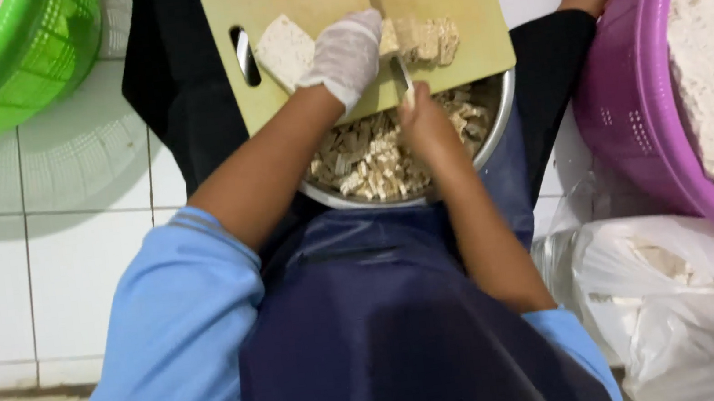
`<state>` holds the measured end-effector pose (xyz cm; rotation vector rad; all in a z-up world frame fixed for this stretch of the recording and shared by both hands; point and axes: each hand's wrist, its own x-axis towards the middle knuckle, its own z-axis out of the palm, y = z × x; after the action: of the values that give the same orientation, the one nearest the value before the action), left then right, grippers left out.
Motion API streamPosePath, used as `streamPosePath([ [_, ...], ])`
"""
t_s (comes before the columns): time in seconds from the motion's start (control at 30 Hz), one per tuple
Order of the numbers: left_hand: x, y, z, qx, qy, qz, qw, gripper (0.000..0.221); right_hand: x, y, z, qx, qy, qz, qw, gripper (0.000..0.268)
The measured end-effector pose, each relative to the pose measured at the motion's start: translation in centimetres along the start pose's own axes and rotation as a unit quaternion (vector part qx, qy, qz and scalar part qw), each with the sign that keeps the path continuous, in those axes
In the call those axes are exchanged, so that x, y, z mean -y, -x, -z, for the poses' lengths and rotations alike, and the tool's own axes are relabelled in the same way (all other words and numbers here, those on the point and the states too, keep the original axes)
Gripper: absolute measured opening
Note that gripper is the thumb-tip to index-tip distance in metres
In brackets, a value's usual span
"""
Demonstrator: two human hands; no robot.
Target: Slicing blocks of tempeh into thin strips using a knife on a cutting board in a food production setting.
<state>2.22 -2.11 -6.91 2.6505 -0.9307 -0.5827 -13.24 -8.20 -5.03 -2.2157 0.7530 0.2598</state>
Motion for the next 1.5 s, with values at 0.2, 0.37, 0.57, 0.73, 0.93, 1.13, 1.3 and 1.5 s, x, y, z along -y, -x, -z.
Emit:
streamPosePath([
  [0.2,-0.9,5.9,7.6,-0.012,-0.055,-0.045,0.997,0.097,0.8,2.9,2.3,-0.074,-0.007,0.096,0.993,0.031],
  [0.37,3.4,4.6,4.8,-0.072,0.064,-0.026,0.995,0.042,4.2,4.2,2.9,-0.051,0.022,0.06,0.997,0.031],
  [0.57,3.9,4.3,3.2,-0.086,0.136,-0.022,0.987,0.021,2.0,1.7,-0.5,-0.045,0.058,0.04,0.997,0.029],
  [0.73,3.3,5.5,4.2,-0.057,0.144,0.012,0.988,0.021,0.9,1.4,0.1,0.006,0.041,-0.008,0.999,0.036],
  [0.93,3.3,4.8,4.0,-0.057,0.147,0.018,0.987,0.023,4.3,4.5,2.5,-0.059,0.064,0.055,0.995,0.032],
  [1.13,4.2,4.2,2.1,-0.066,0.106,-0.007,0.992,0.027,3.1,2.9,-0.2,-0.002,0.045,0.015,0.999,0.025],
  [1.3,3.4,4.6,4.3,-0.073,0.174,0.007,0.982,0.018,3.8,2.9,1.7,0.03,0.021,-0.041,0.998,0.029],
  [1.5,3.0,5.7,5.1,-0.059,0.22,0.021,0.974,0.016,6.7,5.8,2.9,-0.006,0.028,0.011,1.0,0.031],
])
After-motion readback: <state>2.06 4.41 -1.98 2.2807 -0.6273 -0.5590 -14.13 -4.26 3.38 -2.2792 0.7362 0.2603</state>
